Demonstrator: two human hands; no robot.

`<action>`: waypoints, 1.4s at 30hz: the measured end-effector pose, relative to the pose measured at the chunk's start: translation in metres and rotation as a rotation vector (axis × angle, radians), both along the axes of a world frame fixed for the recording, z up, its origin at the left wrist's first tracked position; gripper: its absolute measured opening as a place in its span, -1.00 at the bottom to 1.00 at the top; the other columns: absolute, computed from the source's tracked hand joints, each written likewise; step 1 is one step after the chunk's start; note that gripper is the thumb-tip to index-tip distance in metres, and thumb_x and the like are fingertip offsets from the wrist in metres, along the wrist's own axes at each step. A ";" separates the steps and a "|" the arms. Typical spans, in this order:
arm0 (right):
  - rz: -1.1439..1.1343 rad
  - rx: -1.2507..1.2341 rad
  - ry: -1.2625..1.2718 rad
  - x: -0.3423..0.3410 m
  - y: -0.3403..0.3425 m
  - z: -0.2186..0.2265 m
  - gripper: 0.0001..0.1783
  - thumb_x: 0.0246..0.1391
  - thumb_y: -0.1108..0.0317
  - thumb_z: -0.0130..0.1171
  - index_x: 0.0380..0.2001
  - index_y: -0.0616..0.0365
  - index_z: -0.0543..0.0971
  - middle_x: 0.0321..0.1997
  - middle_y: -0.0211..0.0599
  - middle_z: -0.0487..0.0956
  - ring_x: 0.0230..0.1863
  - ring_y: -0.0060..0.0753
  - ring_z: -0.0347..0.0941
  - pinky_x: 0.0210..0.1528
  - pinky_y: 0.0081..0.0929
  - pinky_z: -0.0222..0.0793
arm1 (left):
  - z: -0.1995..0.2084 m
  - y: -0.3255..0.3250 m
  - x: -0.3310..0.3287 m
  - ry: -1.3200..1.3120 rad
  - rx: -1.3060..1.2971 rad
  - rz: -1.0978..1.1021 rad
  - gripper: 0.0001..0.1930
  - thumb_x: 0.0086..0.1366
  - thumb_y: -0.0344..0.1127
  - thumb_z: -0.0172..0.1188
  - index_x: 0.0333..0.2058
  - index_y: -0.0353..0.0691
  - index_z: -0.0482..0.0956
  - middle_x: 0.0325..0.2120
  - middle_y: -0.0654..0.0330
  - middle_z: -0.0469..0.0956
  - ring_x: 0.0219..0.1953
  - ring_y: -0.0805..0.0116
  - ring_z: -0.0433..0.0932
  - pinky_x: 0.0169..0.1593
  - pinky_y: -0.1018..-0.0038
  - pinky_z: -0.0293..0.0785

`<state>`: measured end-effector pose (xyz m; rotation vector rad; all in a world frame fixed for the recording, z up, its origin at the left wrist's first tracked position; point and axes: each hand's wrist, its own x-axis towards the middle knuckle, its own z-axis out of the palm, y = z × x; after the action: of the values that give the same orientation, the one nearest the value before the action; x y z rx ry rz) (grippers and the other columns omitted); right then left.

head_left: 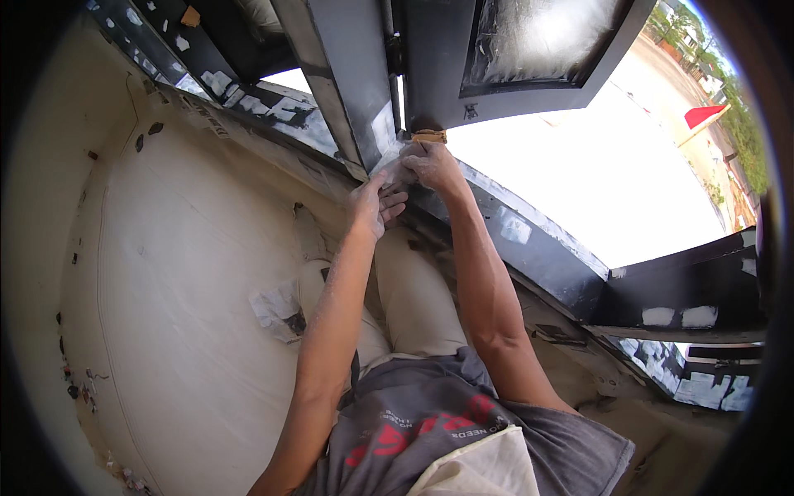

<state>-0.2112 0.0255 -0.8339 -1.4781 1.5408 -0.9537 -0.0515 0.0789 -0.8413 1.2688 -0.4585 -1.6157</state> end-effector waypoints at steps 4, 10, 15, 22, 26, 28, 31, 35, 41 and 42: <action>-0.075 0.016 0.125 0.014 -0.012 0.015 -0.56 -0.14 0.08 0.36 -0.27 0.21 0.72 -0.20 -0.02 0.71 -0.12 -0.08 0.64 -0.01 -0.30 0.51 | -0.010 -0.015 0.005 0.017 0.043 0.100 -0.68 0.38 -0.24 0.18 -0.04 -0.38 0.52 -0.24 0.02 0.67 -0.36 0.20 0.72 -0.40 0.35 0.71; -0.127 0.179 -0.257 0.006 -0.017 -0.017 -0.53 -0.05 0.07 0.44 -0.23 0.28 0.71 -0.35 -0.14 0.72 -0.29 -0.29 0.68 -0.17 -0.37 0.57 | -0.009 -0.018 -0.028 0.158 0.072 0.318 -0.73 0.43 -0.28 0.11 -0.01 -0.31 0.54 -0.19 0.04 0.66 -0.36 0.20 0.70 -0.25 0.28 0.67; -0.152 0.116 0.029 0.021 -0.015 0.011 -0.57 -0.03 0.06 0.39 -0.32 0.27 0.72 -0.36 -0.08 0.72 -0.27 -0.17 0.69 -0.14 -0.31 0.58 | -0.015 -0.031 -0.030 0.275 0.041 0.287 -0.72 0.43 -0.28 0.09 0.00 -0.31 0.56 -0.11 0.08 0.64 -0.30 0.16 0.71 -0.17 0.22 0.67; -0.298 0.136 0.329 0.024 -0.036 0.011 -0.49 -0.05 0.04 0.26 -0.16 0.25 0.71 -0.05 0.10 0.68 0.04 0.09 0.61 0.09 -0.13 0.51 | -0.014 -0.047 -0.035 0.402 0.070 0.242 -0.72 0.33 -0.35 0.17 -0.04 -0.35 0.58 -0.13 0.06 0.65 -0.20 0.05 0.71 -0.09 0.14 0.68; -0.329 0.167 0.365 0.032 -0.035 0.015 -0.50 -0.01 0.04 0.23 -0.15 0.24 0.71 -0.04 0.12 0.67 0.05 0.11 0.61 0.11 -0.12 0.51 | -0.025 -0.055 -0.035 0.461 0.207 0.359 -0.74 0.29 -0.37 0.22 -0.09 -0.36 0.60 -0.10 0.01 0.62 -0.17 0.03 0.68 -0.14 0.10 0.70; -0.313 0.169 0.409 0.053 -0.031 0.027 -0.50 0.01 0.04 0.21 -0.14 0.24 0.70 -0.04 0.12 0.67 0.05 0.10 0.61 0.11 -0.13 0.51 | -0.054 -0.067 -0.018 0.420 0.184 0.347 -0.74 0.30 -0.37 0.21 -0.08 -0.36 0.60 -0.10 0.02 0.62 -0.17 0.07 0.67 -0.16 0.09 0.70; -0.312 0.161 0.479 0.056 -0.032 0.026 -0.51 0.04 0.06 0.20 -0.14 0.25 0.70 -0.05 0.11 0.68 0.05 0.09 0.61 0.10 -0.14 0.52 | -0.058 -0.065 -0.017 0.409 0.157 0.324 -0.75 0.33 -0.36 0.19 -0.06 -0.33 0.59 -0.10 0.04 0.62 -0.19 0.11 0.67 -0.19 0.10 0.69; -0.268 0.181 0.490 0.050 -0.029 0.012 -0.48 0.04 0.01 0.20 -0.15 0.27 0.69 -0.04 0.16 0.66 0.07 0.13 0.59 0.13 -0.11 0.48 | -0.039 -0.038 -0.024 0.412 0.130 0.309 -0.75 0.36 -0.35 0.15 -0.03 -0.27 0.59 -0.10 0.08 0.63 -0.17 0.19 0.68 -0.21 0.22 0.68; -0.265 0.136 0.496 0.054 -0.019 0.007 -0.50 0.03 0.06 0.22 -0.15 0.30 0.68 -0.05 0.16 0.67 0.06 0.11 0.60 0.12 -0.10 0.50 | -0.020 -0.021 -0.018 0.423 0.063 0.256 -0.66 0.46 -0.26 -0.08 0.06 -0.27 0.53 -0.12 0.06 0.68 -0.13 0.16 0.70 -0.08 0.19 0.70; -0.254 0.108 0.495 0.059 -0.020 0.012 -0.49 0.03 0.05 0.22 -0.15 0.31 0.68 -0.04 0.17 0.66 0.06 0.12 0.60 0.12 -0.09 0.50 | -0.025 -0.027 -0.015 0.451 0.073 0.269 -0.66 0.47 -0.25 -0.09 0.06 -0.26 0.54 -0.13 0.06 0.68 -0.13 0.16 0.70 -0.08 0.19 0.70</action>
<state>-0.1523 0.0052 -0.8216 -1.5376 2.1418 -0.6524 -0.0663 0.0523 -0.8666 0.9300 0.0503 -1.6320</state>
